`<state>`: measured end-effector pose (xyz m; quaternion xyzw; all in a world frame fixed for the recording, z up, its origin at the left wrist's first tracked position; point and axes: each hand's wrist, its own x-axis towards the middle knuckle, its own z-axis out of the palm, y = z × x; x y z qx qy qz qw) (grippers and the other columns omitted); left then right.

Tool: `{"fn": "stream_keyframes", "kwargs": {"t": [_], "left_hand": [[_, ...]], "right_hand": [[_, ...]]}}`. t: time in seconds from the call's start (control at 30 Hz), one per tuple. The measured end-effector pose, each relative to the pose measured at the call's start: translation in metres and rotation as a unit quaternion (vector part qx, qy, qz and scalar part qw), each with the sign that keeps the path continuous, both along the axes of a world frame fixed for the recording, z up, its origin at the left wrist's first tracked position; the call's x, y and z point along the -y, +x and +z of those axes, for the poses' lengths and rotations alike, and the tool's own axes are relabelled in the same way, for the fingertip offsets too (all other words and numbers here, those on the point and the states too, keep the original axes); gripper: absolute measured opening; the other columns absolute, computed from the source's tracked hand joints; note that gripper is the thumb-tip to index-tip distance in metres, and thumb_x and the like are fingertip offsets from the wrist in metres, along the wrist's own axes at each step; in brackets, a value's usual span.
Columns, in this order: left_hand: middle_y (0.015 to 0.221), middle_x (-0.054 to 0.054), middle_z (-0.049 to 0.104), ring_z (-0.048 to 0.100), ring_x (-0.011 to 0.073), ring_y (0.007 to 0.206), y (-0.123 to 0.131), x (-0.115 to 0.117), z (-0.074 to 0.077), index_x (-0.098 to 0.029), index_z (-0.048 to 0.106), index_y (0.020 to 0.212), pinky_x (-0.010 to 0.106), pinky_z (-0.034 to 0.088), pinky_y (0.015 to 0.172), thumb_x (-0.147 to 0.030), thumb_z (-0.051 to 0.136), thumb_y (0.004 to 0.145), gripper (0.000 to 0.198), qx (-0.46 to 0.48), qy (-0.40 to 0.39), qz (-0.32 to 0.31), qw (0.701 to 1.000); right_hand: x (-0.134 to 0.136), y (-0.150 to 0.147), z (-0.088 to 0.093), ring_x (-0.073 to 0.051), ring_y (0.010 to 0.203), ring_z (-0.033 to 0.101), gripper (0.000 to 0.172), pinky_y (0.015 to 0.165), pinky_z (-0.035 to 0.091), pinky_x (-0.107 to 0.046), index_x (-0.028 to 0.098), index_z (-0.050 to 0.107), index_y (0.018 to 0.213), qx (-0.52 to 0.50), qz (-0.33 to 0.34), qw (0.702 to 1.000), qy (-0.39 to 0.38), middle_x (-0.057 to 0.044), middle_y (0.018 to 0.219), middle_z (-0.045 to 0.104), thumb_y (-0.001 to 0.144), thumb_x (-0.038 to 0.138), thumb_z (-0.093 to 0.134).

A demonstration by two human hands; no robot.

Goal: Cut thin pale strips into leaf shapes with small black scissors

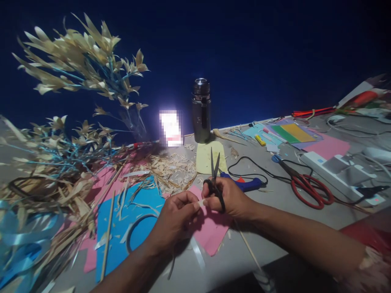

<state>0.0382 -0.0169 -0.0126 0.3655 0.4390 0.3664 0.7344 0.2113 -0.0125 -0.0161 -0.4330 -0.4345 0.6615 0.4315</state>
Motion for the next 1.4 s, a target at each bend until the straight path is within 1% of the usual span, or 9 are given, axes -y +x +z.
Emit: {"fn": "stream_keyframes", "kwargs": {"t": [0.17, 0.3, 0.43, 0.57, 0.77, 0.9, 1.0, 1.23, 1.4], "left_hand": [[0.049, -0.001, 0.059, 0.05, 0.0091, 0.042, 0.0, -0.001, -0.001, -0.015, 0.063, 0.063, 0.019, 0.038, 0.043, -0.028, 0.085, 0.068, 0.026, 0.032, 0.019, -0.002, 0.999], [0.058, 0.0, 0.062, 0.054, 0.0127, 0.053, -0.005, -0.002, -0.002, -0.019, 0.07, 0.068, 0.023, 0.043, 0.051, -0.029, 0.085, 0.072, 0.018, -0.028, 0.113, 0.085, 0.99], [0.077, 0.007, 0.072, 0.061, 0.0208, 0.076, -0.014, 0.001, -0.001, -0.024, 0.081, 0.071, 0.03, 0.048, 0.074, -0.018, 0.086, 0.069, 0.007, -0.178, 0.344, 0.138, 0.912], [0.082, 0.008, 0.077, 0.061, 0.0239, 0.078, -0.024, 0.002, -0.002, -0.031, 0.085, 0.083, 0.035, 0.045, 0.085, -0.008, 0.09, 0.056, 0.035, -0.255, 0.408, 0.091, 0.872], [0.085, 0.009, 0.077, 0.061, 0.0256, 0.083, -0.023, -0.001, -0.001, -0.03, 0.084, 0.081, 0.038, 0.044, 0.091, -0.012, 0.091, 0.055, 0.033, -0.262, 0.399, 0.068, 0.876], [0.08, 0.005, 0.071, 0.063, 0.0217, 0.076, -0.014, 0.002, 0.002, -0.025, 0.075, 0.082, 0.033, 0.05, 0.074, -0.029, 0.082, 0.075, 0.011, -0.175, 0.265, 0.076, 0.945], [0.068, 0.001, 0.066, 0.06, 0.0161, 0.062, -0.009, 0.002, 0.001, -0.022, 0.068, 0.079, 0.027, 0.048, 0.06, -0.032, 0.079, 0.078, 0.015, -0.105, 0.137, 0.023, 0.985], [0.055, -0.002, 0.061, 0.049, 0.0075, 0.046, -0.002, 0.002, -0.003, -0.016, 0.063, 0.072, 0.016, 0.031, 0.044, -0.033, 0.079, 0.08, 0.025, -0.051, 0.042, 0.009, 0.998], [0.06, 0.0, 0.064, 0.055, 0.0085, 0.052, -0.002, 0.002, -0.008, -0.015, 0.064, 0.073, 0.018, 0.041, 0.052, -0.03, 0.085, 0.076, 0.026, 0.066, 0.017, -0.042, 0.997]], "right_hand": [[0.0, 0.004, 0.005, -0.009, 0.054, 0.048, 0.03, 0.05, 0.037, -0.02, 0.018, 0.063, 0.079, -0.057, 0.002, 0.998, -0.015, 0.005, 0.065, 0.057, 0.058, 0.021, 0.085], [-0.008, 0.01, 0.006, -0.008, 0.05, 0.047, 0.03, 0.049, 0.037, -0.021, 0.019, 0.062, 0.085, -0.123, -0.018, 0.992, -0.036, 0.006, 0.064, 0.057, 0.065, 0.023, 0.084], [-0.015, 0.012, 0.0, -0.007, 0.045, 0.037, 0.03, 0.043, 0.026, -0.021, 0.013, 0.068, 0.077, -0.09, 0.036, 0.995, -0.036, 0.005, 0.054, 0.049, 0.073, 0.039, 0.082], [-0.016, 0.008, -0.006, -0.007, 0.051, 0.042, 0.035, 0.047, 0.027, -0.02, 0.012, 0.068, 0.075, -0.093, 0.059, 0.994, -0.03, 0.002, 0.061, 0.057, 0.066, 0.041, 0.086], [-0.012, 0.005, -0.004, -0.008, 0.054, 0.046, 0.028, 0.05, 0.033, -0.02, 0.015, 0.066, 0.077, -0.039, 0.025, 0.998, -0.04, 0.004, 0.062, 0.058, 0.06, 0.026, 0.085], [-0.006, 0.004, 0.0, -0.01, 0.056, 0.051, 0.028, 0.052, 0.038, -0.021, 0.017, 0.064, 0.082, -0.02, -0.017, 0.999, -0.021, 0.004, 0.067, 0.059, 0.064, 0.024, 0.083], [-0.002, 0.003, 0.003, -0.009, 0.053, 0.049, 0.025, 0.05, 0.037, -0.021, 0.018, 0.062, 0.084, 0.009, -0.031, 0.999, -0.005, 0.005, 0.065, 0.056, 0.066, 0.022, 0.08], [0.001, 0.001, 0.002, -0.008, 0.057, 0.05, 0.035, 0.049, 0.038, -0.018, 0.017, 0.064, 0.082, 0.001, -0.006, 1.0, -0.001, 0.005, 0.066, 0.058, 0.058, 0.02, 0.089], [-0.001, 0.003, 0.0, -0.013, 0.058, 0.061, 0.036, 0.055, 0.047, -0.023, 0.017, 0.063, 0.082, -0.095, 0.062, 0.993, -0.03, 0.003, 0.067, 0.063, 0.059, 0.024, 0.09]]}}
